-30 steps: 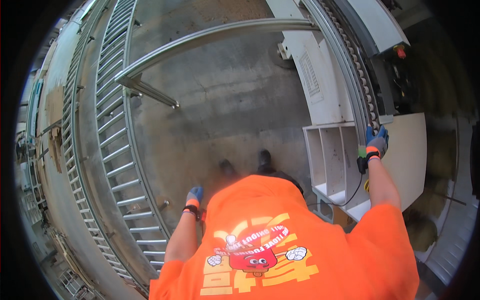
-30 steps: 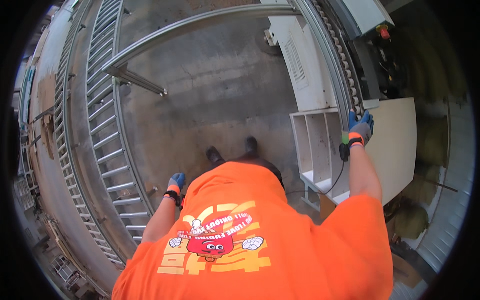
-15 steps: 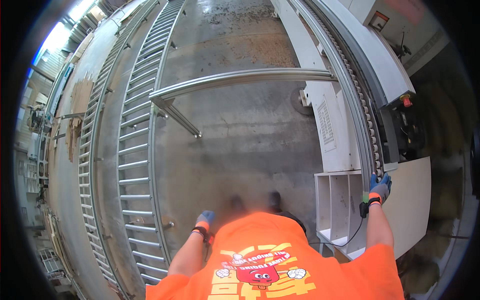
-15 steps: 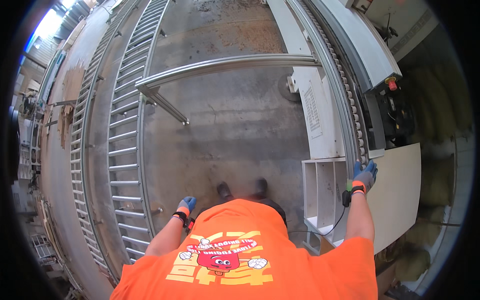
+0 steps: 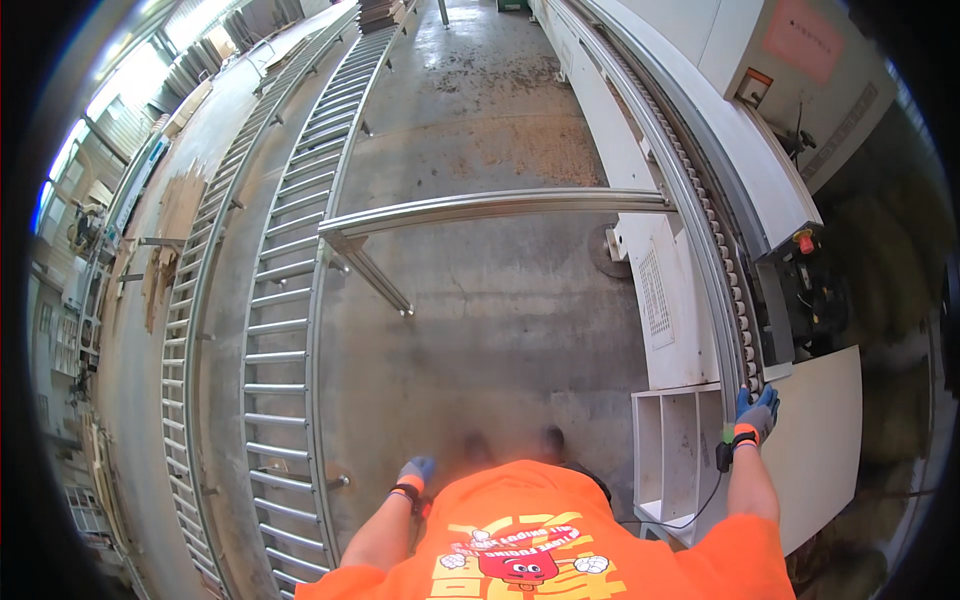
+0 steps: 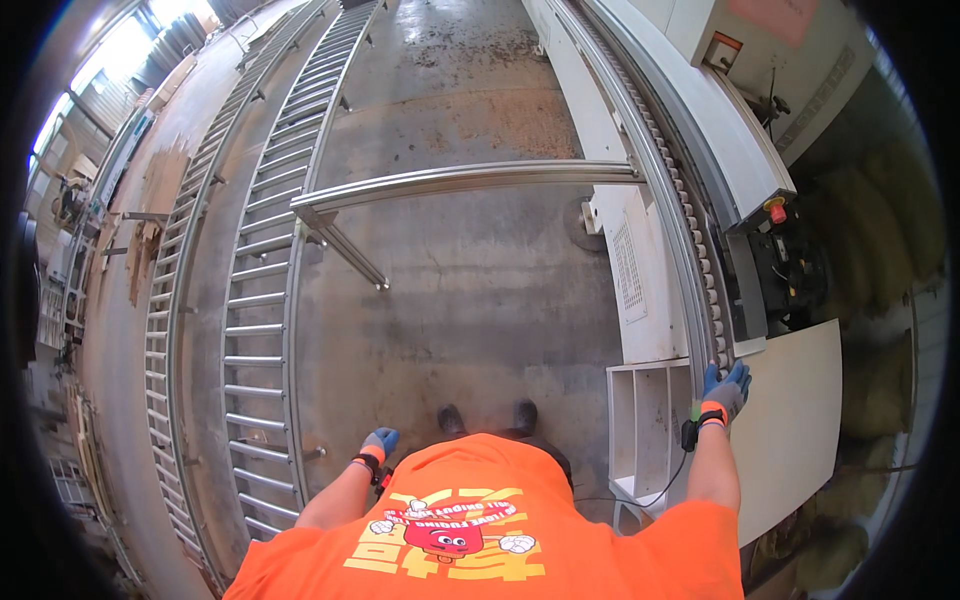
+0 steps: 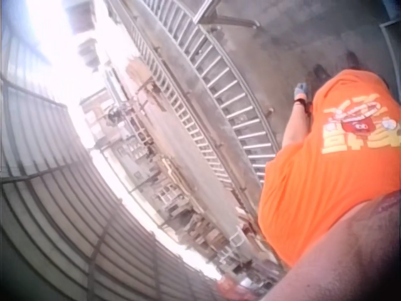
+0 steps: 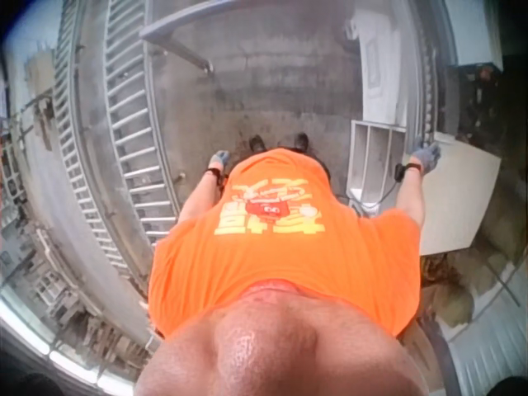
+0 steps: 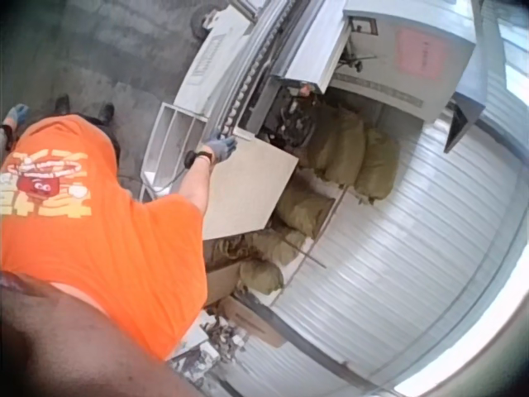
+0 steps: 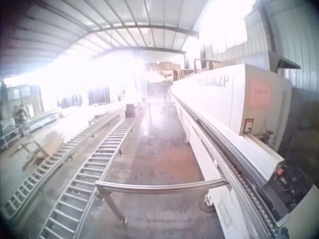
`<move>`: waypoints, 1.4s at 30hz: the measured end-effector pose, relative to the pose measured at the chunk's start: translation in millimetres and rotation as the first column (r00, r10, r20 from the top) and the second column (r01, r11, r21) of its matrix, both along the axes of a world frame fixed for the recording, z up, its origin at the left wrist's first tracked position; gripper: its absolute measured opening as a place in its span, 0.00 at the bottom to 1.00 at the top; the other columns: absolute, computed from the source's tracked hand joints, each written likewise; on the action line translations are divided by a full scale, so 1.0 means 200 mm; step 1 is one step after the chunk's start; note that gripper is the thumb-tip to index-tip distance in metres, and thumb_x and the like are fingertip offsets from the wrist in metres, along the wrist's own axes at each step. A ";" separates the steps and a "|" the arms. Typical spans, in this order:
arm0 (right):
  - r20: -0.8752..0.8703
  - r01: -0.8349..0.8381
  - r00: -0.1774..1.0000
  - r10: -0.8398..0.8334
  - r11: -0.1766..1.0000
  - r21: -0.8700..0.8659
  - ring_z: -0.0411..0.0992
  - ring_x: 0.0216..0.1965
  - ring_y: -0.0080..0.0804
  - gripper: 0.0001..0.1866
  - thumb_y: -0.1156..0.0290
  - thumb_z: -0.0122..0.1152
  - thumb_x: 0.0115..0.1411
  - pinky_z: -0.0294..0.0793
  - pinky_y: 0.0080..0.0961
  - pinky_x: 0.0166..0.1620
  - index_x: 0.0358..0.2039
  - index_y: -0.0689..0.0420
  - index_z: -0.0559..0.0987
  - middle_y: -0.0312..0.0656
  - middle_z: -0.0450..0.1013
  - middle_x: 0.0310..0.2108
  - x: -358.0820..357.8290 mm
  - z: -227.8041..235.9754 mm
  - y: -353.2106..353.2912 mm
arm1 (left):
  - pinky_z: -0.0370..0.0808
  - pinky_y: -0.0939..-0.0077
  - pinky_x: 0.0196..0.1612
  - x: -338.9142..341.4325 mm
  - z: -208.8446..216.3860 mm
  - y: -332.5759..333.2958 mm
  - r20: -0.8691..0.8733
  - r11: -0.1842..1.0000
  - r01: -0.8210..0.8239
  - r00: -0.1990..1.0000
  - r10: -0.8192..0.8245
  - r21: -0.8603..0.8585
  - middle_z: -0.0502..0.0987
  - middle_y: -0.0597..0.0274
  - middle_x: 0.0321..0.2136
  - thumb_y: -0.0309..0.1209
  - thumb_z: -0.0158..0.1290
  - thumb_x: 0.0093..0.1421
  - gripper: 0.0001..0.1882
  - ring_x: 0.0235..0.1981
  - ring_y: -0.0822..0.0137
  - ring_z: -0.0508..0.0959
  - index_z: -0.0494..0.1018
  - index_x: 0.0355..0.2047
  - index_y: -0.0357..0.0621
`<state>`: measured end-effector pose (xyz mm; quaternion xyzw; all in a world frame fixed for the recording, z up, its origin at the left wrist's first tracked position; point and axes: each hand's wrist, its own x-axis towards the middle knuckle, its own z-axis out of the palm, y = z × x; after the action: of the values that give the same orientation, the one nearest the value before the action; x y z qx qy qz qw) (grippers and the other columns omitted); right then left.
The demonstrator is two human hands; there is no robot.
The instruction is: Feeding wood panels into an edge-banding or processing machine in a factory.
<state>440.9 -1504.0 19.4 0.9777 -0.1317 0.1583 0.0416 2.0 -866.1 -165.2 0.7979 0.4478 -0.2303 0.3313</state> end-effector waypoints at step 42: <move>0.073 -0.069 0.995 0.071 0.997 -0.028 0.70 0.55 0.51 0.34 0.44 0.60 0.60 0.71 0.43 0.57 0.55 0.60 0.75 0.51 0.73 0.55 0.01 -0.07 -0.05 | 0.75 0.61 0.47 1.19 1.35 -0.33 0.455 0.482 0.541 0.194 -0.869 0.690 0.81 0.54 0.39 0.37 0.55 0.61 0.17 0.39 0.53 0.81 0.75 0.46 0.40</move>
<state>442.8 -1513.8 5.1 0.9746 -0.0968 0.1973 0.0434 240.4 -932.8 104.3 0.9698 -0.1376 0.0976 0.1761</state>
